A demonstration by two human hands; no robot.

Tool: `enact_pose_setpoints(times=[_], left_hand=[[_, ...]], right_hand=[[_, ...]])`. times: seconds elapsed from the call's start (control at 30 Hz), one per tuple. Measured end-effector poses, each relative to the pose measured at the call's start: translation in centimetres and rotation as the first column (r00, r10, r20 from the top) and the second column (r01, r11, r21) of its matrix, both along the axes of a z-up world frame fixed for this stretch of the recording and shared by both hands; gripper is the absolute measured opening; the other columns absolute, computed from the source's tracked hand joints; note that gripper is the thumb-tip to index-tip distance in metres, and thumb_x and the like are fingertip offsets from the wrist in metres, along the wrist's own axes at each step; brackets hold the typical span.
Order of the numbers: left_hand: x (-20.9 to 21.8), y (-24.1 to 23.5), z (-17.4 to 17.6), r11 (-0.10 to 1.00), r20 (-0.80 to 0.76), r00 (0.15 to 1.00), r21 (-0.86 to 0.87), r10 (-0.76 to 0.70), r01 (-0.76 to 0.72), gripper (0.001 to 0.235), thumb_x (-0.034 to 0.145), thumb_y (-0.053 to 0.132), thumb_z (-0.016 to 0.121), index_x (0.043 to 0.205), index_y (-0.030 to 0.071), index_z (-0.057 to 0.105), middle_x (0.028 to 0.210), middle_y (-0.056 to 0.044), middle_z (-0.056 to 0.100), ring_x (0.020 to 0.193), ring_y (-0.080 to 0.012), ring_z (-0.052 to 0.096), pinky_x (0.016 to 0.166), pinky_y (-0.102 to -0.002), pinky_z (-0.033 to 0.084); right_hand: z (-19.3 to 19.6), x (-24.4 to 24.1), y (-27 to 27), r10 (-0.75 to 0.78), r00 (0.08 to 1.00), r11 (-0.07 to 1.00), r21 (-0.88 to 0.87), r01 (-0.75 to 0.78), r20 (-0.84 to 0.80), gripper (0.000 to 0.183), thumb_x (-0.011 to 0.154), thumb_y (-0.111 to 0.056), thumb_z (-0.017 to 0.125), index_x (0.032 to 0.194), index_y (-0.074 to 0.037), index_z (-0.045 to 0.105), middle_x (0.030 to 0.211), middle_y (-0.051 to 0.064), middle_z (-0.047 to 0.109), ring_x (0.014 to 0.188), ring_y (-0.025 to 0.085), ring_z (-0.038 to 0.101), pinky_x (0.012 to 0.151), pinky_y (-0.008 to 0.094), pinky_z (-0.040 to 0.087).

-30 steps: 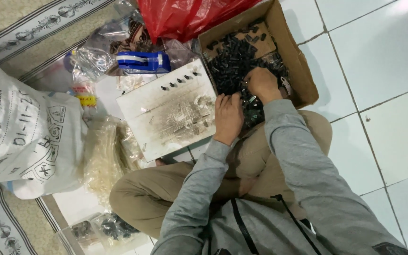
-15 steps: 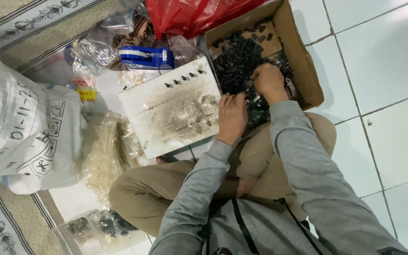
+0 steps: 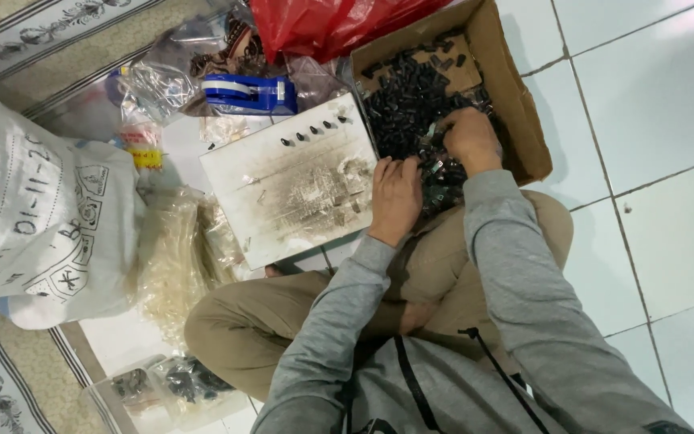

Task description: The person sits on the floor and repeatedly picks small black plastic pieces from a cardboard box, then places them onto a white board. The person handles the pieces one at a time and arranges them in a row on the board.

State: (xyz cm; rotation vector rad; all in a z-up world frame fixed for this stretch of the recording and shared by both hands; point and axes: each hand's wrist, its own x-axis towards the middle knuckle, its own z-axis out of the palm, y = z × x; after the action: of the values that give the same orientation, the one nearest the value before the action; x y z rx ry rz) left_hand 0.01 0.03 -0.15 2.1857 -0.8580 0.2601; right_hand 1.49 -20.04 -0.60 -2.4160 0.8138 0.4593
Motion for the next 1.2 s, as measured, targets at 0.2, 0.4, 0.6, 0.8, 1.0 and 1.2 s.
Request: enact_pose_setpoints(times=[0.2, 0.4, 0.6, 0.8, 1.0, 1.2], left_hand=[[-0.1, 0.0, -0.3, 1.000, -0.017, 1.000, -0.011, 0.006, -0.007, 0.010, 0.099, 0.007, 0.063, 0.108, 0.001, 0.063, 0.070, -0.015, 0.066, 0.081, -0.0270, 0.072, 0.109, -0.040, 0.042], [0.0, 0.0, 0.3, 1.000, -0.025, 1.000, 0.000, 0.005, -0.005, 0.010, 0.098, 0.006, 0.063, 0.106, 0.000, 0.063, 0.071, -0.016, 0.067, 0.080, -0.0290, 0.072, 0.110, -0.041, 0.042], [0.0, 0.0, 0.2, 1.000, -0.017, 1.000, -0.003, 0.012, -0.012, 0.008, 0.099, 0.006, 0.063, 0.105, 0.001, 0.063, 0.071, -0.016, 0.067, 0.078, -0.0286, 0.072, 0.109, -0.041, 0.042], [0.0, 0.1, 0.6, 1.000, -0.024, 1.000, -0.016, -0.002, 0.001, 0.008, 0.099, 0.006, 0.064, 0.103, 0.000, 0.063, 0.071, -0.017, 0.068, 0.078, -0.0299, 0.072, 0.108, -0.042, 0.043], [-0.1, 0.0, -0.2, 1.000, -0.024, 1.000, -0.012, 0.006, -0.006, 0.008, 0.099, 0.007, 0.063, 0.105, 0.001, 0.063, 0.072, -0.017, 0.067, 0.081, -0.0298, 0.072, 0.109, -0.041, 0.042], [-0.1, 0.1, 0.0, 1.000, -0.013, 1.000, 0.012, 0.014, -0.013, 0.009, 0.098, 0.008, 0.063, 0.106, 0.003, 0.063, 0.073, -0.015, 0.069, 0.083, -0.0288, 0.073, 0.109, -0.040, 0.042]], right_hand=[[-3.0, 0.2, 0.1, 0.136, 0.985, 0.990, 0.046, -0.132, -0.106, 0.041, 0.088, -0.002, 0.056, 0.125, -0.003, 0.075, 0.122, 0.028, 0.071, 0.111, 0.046, 0.067, 0.094, 0.054, 0.057], [-0.3, -0.5, -1.2, 0.044, 0.997, 0.999, -0.010, -0.044, -0.057, 0.039, 0.090, -0.004, 0.058, 0.122, -0.014, 0.077, 0.116, 0.021, 0.074, 0.108, 0.042, 0.069, 0.086, 0.049, 0.060], [3.6, -0.2, 1.6, 0.193, 0.964, 0.981, 0.059, -0.185, -0.183, 0.044, 0.090, 0.002, 0.052, 0.130, -0.002, 0.072, 0.127, 0.029, 0.069, 0.116, 0.049, 0.064, 0.097, 0.057, 0.055], [0.5, -0.7, -0.5, 0.055, 0.997, 0.998, 0.032, -0.054, -0.048, 0.037, 0.089, -0.002, 0.058, 0.118, -0.012, 0.079, 0.113, 0.020, 0.075, 0.107, 0.044, 0.069, 0.089, 0.053, 0.059], [-6.8, 0.2, -1.1, 0.151, 0.988, 0.980, -0.132, -0.148, 0.011, 0.017, 0.086, -0.013, 0.073, 0.099, -0.015, 0.083, 0.090, 0.015, 0.078, 0.091, 0.037, 0.075, 0.075, 0.049, 0.063], [-10.8, -0.7, -0.5, 0.281, 0.959, 0.885, -0.394, -0.248, 0.029, 0.020, 0.089, -0.001, 0.061, 0.080, -0.002, 0.079, 0.068, 0.015, 0.072, 0.074, 0.031, 0.075, 0.063, 0.043, 0.063]])
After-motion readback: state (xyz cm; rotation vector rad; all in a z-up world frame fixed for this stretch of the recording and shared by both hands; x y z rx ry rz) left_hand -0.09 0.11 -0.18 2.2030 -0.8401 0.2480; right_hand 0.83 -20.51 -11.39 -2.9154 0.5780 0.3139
